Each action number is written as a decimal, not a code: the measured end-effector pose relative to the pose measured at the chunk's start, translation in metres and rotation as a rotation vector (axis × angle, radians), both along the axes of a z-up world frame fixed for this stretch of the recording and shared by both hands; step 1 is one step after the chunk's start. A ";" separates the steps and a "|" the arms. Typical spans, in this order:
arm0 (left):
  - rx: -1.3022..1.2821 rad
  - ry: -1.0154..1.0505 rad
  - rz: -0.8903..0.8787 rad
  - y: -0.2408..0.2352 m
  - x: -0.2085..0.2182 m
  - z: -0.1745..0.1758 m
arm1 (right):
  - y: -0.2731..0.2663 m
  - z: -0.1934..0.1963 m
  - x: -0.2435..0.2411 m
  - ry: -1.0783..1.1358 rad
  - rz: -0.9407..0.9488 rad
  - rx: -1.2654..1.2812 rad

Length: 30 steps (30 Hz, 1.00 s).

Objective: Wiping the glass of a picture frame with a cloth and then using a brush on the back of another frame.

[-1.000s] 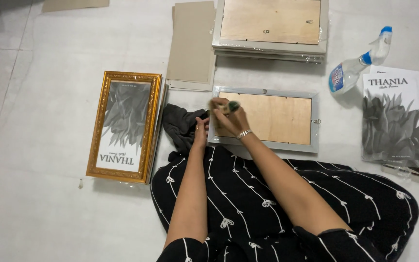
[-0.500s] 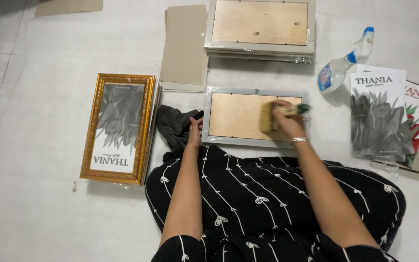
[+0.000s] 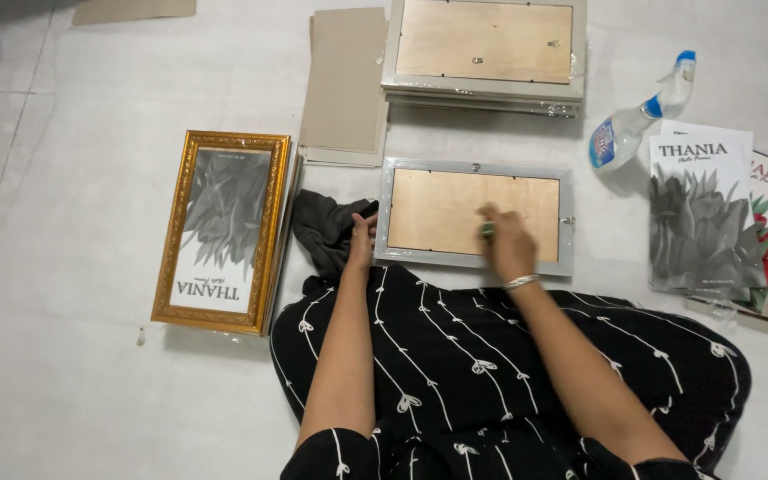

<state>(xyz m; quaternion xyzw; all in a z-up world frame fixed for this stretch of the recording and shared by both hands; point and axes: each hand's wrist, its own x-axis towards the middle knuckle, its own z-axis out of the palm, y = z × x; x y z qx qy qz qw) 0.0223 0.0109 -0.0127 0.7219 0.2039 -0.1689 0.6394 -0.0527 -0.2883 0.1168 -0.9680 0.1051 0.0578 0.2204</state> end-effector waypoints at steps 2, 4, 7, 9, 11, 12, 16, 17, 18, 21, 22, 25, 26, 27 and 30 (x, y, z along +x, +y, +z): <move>-0.023 -0.005 0.010 0.002 0.005 -0.018 | 0.044 -0.001 0.011 -0.016 0.051 0.058; -0.047 -0.007 0.018 0.004 0.010 -0.039 | 0.086 0.002 0.024 -0.028 0.101 0.115; -0.087 0.006 -0.006 0.000 0.011 -0.034 | 0.131 0.023 0.041 -0.039 0.021 0.452; -0.161 0.078 0.017 -0.007 -0.004 0.026 | 0.142 0.048 0.041 -0.057 0.050 0.746; -0.160 0.057 0.007 -0.002 0.007 -0.018 | 0.137 0.025 0.041 -0.037 0.041 0.727; -0.159 0.037 -0.005 0.000 0.012 -0.040 | 0.134 0.014 0.042 -0.018 0.031 0.709; -0.131 0.010 -0.006 0.000 0.010 -0.038 | 0.080 0.045 0.011 0.005 0.002 0.670; -0.144 0.021 0.022 0.000 0.010 -0.040 | 0.063 0.052 0.003 0.032 -0.087 0.635; -0.157 0.033 0.050 0.000 0.010 -0.042 | 0.047 0.059 -0.004 0.059 -0.175 0.599; -0.087 0.005 0.010 0.004 0.003 -0.018 | 0.003 0.114 -0.029 0.213 -0.391 0.476; -0.089 0.002 0.008 0.003 0.004 -0.015 | -0.018 0.111 -0.036 0.209 -0.392 0.475; -0.073 0.004 0.018 0.003 0.002 -0.014 | -0.076 0.093 -0.062 0.216 -0.486 0.277; -0.063 0.001 0.010 0.003 0.002 -0.017 | -0.093 0.083 -0.072 0.101 -0.466 0.108; -0.052 -0.003 0.002 0.004 0.004 -0.019 | -0.109 0.074 -0.080 -0.017 -0.443 -0.058; -0.032 0.005 0.003 -0.001 -0.002 0.006 | -0.080 0.089 -0.059 0.263 -0.537 -0.089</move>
